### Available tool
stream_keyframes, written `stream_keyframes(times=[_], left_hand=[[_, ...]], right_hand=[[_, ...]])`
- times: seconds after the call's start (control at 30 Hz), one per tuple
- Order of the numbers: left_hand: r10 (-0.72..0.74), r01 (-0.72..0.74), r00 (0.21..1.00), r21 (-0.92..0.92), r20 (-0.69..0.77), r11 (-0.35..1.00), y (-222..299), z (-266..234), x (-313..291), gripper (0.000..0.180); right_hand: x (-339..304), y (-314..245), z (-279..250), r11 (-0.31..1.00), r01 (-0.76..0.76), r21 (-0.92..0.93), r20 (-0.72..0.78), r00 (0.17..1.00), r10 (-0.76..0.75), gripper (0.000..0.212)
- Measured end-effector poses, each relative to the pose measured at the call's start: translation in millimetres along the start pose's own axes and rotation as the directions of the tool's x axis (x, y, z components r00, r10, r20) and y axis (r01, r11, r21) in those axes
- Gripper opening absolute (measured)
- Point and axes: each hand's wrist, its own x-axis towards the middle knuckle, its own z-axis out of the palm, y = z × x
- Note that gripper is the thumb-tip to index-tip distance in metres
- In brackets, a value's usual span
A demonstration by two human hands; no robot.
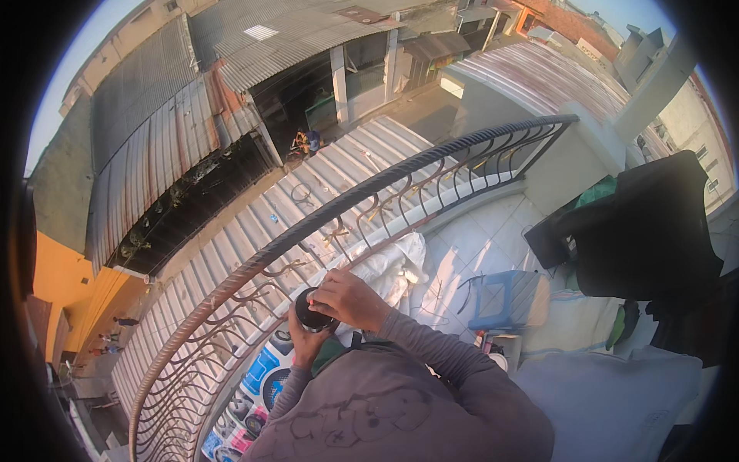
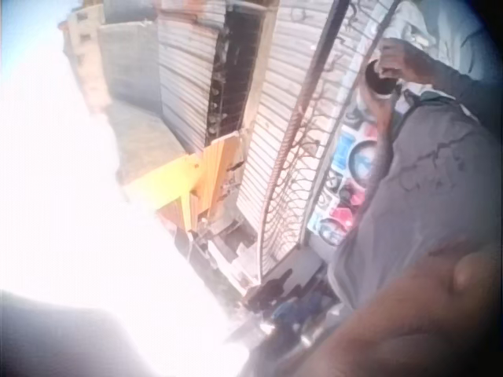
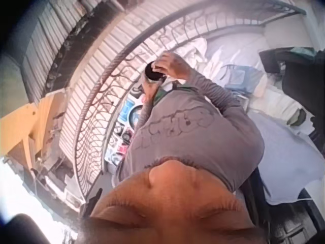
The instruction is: The person paints a metal railing black using a paintbrush and a paint can. They repeatedly dip the brush into the can and apply paint along the railing's length, covering both the top rail and vertical bars.
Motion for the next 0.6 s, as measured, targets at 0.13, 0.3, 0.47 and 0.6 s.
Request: stream_keyframes(times=[0.13,0.3,0.47,0.6], left_hand=[[0.104,-0.125,0.98,0.118,0.171,0.985,20.4,-2.5,29.9,0.083],[0.212,-0.248,0.92,0.071,0.33,0.966,35.2,-16.6,71.0,0.083],[0.269,-0.31,0.872,0.037,0.409,0.95,45.6,-58.8,107.1,0.091],[0.326,-0.359,0.865,0.016,0.381,0.933,52.1,-95.3,121.4,0.094]], right_hand=[[1.6,1.3,-18.4,0.989,-0.001,-0.151,0.025,1.0,0.005,0.017],[22.5,-4.5,-24.3,0.963,-0.004,-0.269,0.067,0.997,0.023,0.016],[68.1,-31.0,-18.7,0.954,-0.097,-0.284,0.022,0.994,0.108,0.017],[95.4,-62.6,-27.5,0.945,-0.209,-0.251,-0.106,0.976,0.188,0.019]])
